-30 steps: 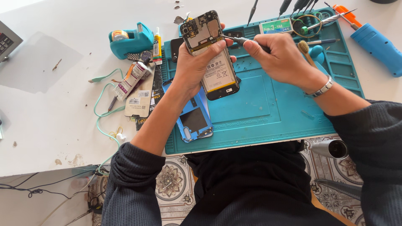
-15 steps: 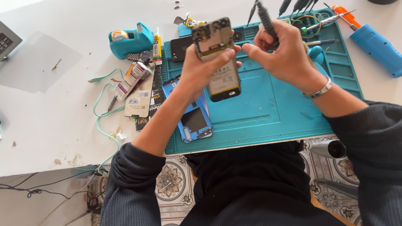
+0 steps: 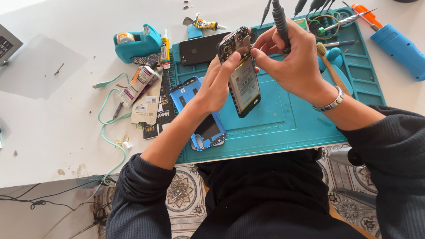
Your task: The person removes the back cover from a smartphone, then uses a screwdriver to unscrew screws from the phone's internal frame while holding the phone. They use a spudger and tweezers to pry and work on the exposed internals, turning the phone to reach different sides.
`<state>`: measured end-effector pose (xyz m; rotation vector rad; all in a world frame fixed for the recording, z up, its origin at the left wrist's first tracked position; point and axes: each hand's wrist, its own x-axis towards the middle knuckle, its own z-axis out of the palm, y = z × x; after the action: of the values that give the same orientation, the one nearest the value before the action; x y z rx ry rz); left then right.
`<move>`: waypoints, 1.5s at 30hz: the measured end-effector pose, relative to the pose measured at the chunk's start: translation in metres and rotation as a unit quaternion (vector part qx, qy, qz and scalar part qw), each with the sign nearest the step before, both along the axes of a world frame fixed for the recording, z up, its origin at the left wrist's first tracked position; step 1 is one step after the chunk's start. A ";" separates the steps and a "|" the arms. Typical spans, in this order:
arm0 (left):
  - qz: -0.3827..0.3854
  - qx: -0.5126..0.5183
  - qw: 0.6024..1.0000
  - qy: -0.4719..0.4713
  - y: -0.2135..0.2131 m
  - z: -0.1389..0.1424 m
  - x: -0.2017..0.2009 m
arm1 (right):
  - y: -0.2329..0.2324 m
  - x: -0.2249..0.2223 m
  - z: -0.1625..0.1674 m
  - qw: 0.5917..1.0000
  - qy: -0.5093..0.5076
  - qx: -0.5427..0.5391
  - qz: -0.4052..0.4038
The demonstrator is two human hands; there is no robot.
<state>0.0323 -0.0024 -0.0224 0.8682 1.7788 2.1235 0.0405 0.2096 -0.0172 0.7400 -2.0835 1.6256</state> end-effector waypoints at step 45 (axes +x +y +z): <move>-0.010 0.013 0.993 0.116 -0.004 0.006 0.007 | -0.004 0.014 0.029 0.995 0.086 0.048 -0.014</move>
<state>0.0391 -0.0067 -0.0163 1.1770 1.8417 2.1110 0.0541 0.2059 0.0114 0.8461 -2.0506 1.4026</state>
